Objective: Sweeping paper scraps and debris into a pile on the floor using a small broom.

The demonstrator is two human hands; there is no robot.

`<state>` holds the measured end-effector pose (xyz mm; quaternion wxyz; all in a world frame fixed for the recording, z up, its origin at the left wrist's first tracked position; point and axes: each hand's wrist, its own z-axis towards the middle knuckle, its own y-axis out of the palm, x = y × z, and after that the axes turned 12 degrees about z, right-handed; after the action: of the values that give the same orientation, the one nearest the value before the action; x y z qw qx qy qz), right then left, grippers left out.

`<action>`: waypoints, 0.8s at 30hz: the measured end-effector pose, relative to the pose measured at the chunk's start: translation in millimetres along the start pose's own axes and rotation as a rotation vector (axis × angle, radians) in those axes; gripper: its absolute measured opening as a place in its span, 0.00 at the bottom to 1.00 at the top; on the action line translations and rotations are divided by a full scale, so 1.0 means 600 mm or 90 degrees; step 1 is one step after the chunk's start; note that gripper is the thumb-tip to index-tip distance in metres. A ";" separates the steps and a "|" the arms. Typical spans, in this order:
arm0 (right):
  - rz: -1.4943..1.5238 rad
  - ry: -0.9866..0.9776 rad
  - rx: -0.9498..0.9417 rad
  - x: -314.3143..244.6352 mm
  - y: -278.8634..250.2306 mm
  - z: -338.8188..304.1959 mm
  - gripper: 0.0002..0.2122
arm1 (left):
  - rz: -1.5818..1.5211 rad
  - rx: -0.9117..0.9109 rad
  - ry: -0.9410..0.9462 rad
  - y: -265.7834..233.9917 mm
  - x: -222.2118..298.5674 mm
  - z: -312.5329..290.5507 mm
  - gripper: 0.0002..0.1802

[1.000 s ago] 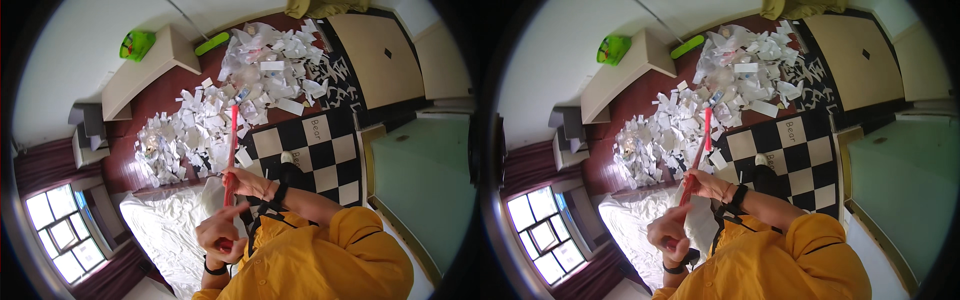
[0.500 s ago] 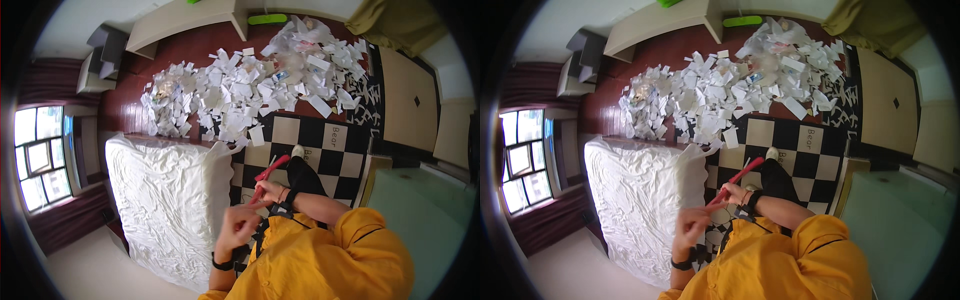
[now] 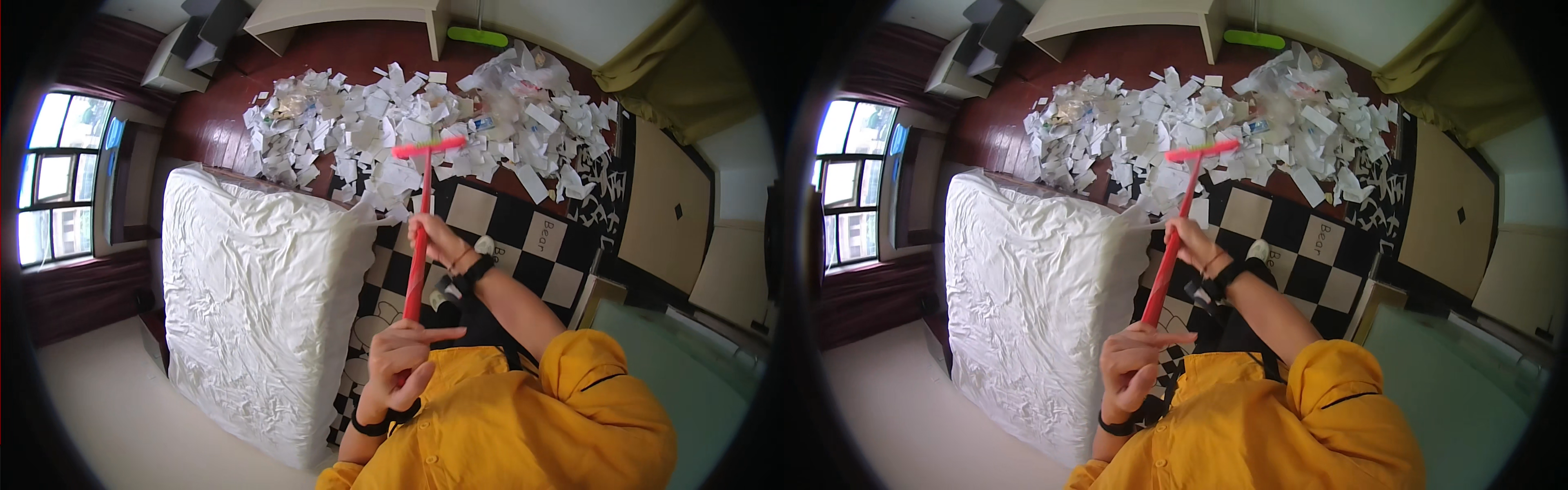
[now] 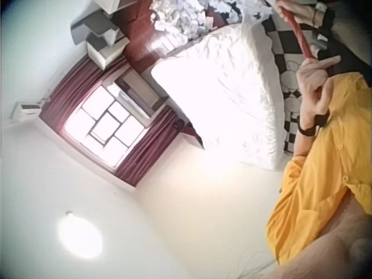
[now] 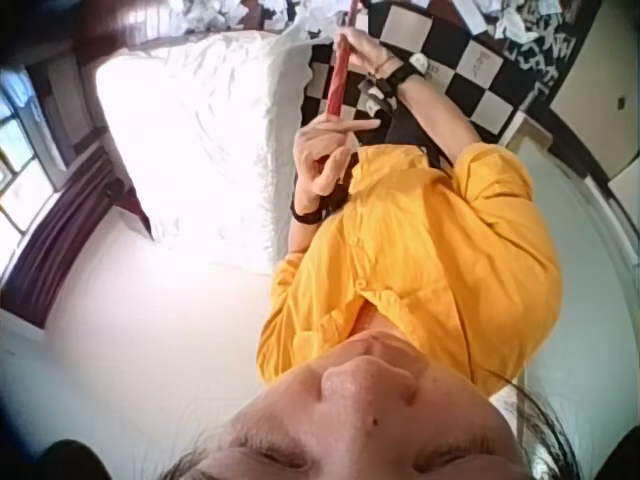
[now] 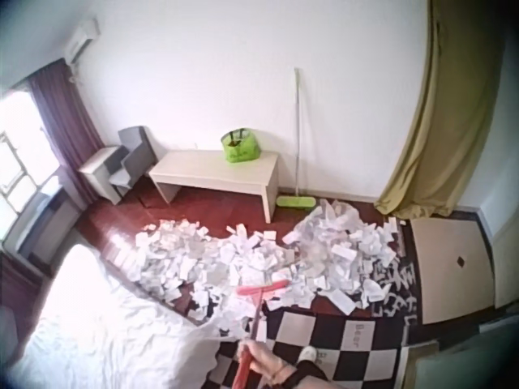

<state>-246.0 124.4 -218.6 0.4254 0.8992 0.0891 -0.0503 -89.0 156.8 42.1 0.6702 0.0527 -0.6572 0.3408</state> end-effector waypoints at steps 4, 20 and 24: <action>0.082 0.120 0.042 0.122 -0.040 -0.066 0.09 | -0.071 0.073 -0.074 -0.023 0.032 -0.038 0.19; -0.085 0.120 0.058 0.043 -0.117 0.014 0.11 | 0.079 0.077 0.077 0.082 -0.052 -0.067 0.20; -0.153 0.099 0.045 0.064 -0.077 -0.033 0.12 | 0.096 0.114 0.093 0.044 -0.018 -0.086 0.21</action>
<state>-217.8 172.9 -247.5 0.3763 0.8976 0.2269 -0.0339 -58.2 199.8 15.2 0.6813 0.0381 -0.5756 0.4506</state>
